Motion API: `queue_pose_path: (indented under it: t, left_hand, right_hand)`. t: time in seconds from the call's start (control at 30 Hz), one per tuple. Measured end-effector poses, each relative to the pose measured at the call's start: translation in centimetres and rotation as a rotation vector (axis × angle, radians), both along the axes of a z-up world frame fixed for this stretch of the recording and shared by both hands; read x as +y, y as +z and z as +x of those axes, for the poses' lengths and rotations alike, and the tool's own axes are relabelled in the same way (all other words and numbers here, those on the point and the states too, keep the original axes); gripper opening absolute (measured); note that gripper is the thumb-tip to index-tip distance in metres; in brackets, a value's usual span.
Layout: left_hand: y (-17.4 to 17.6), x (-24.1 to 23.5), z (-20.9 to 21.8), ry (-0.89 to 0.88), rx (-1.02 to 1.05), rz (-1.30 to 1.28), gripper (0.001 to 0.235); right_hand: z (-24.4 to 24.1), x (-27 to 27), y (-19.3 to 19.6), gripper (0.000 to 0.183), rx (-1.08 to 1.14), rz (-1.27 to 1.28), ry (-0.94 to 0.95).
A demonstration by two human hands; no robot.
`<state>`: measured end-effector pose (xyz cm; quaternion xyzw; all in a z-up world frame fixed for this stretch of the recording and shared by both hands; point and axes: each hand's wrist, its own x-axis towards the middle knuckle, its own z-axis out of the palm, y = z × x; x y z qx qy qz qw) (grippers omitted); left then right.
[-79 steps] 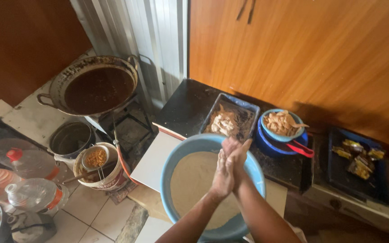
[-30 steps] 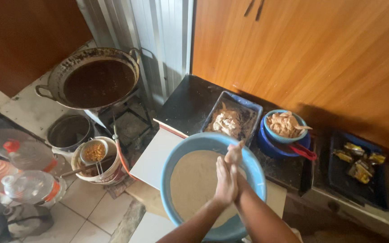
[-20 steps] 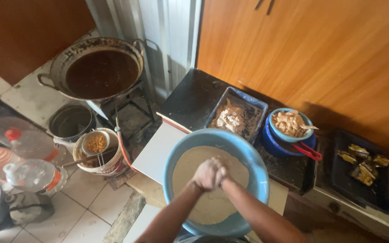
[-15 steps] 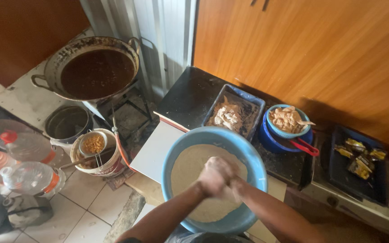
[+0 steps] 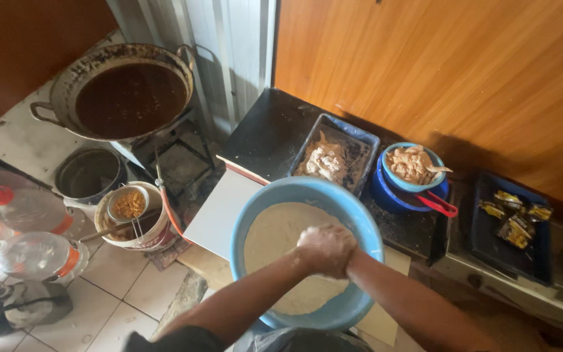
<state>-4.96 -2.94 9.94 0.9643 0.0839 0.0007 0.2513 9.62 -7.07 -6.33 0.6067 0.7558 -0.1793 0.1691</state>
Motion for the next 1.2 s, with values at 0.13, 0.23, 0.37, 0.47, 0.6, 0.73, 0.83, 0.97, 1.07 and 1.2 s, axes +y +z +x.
queue_pose_path:
  t: [0.13, 0.23, 0.37, 0.47, 0.6, 0.73, 0.83, 0.97, 1.07, 1.2]
  left_hand:
    - [-4.7, -2.1, -0.7, 0.136, -0.585, 0.246, 0.031]
    - [-6.6, -2.3, -1.2, 0.184, -0.799, 0.406, 0.035]
    - [-6.7, -4.5, -0.7, 0.136, 0.006, 0.455, 0.021]
    - [-6.0, -5.9, 0.0, -0.076, -0.356, 0.279, 0.052]
    - [-6.0, -4.1, 0.2, -0.130, -0.233, 0.079, 0.069]
    - [-5.7, 3.0, -0.7, 0.028, 0.081, 0.097, 0.068]
    - [-4.5, 5.6, -0.9, 0.127, 0.062, 0.178, 0.067]
    - [-4.4, -2.6, 1.2, -0.051, -0.308, 0.069, 0.065]
    - [-5.8, -3.0, 1.8, -0.088, -0.258, 0.112, 0.064]
    - [-11.8, 4.1, -3.0, 0.189, -0.039, 0.203, 0.063]
  right_hand:
    - [-0.2, 0.6, -0.4, 0.039, -0.017, 0.037, -0.006]
    - [-1.9, 2.0, -0.3, 0.036, 0.004, 0.092, -0.002]
    - [-3.8, 2.5, 0.4, 0.033, -0.024, 0.135, -0.045]
    - [-4.6, 2.9, 1.3, 0.031, -0.013, 0.138, -0.015]
    - [-4.4, 1.1, 1.1, 0.027, 0.004, 0.063, 0.065]
    - [-2.1, -1.1, 0.1, 0.024, -0.039, 0.032, 0.090]
    - [0.3, -1.2, 0.2, 0.022, -0.108, 0.053, 0.095]
    - [-2.9, -1.5, -0.1, 0.020, -0.093, 0.068, 0.064]
    - [-5.0, 0.6, 2.0, 0.026, -0.026, 0.091, 0.007]
    - [-3.2, -2.2, 7.7, 0.036, 0.006, 0.050, -0.214]
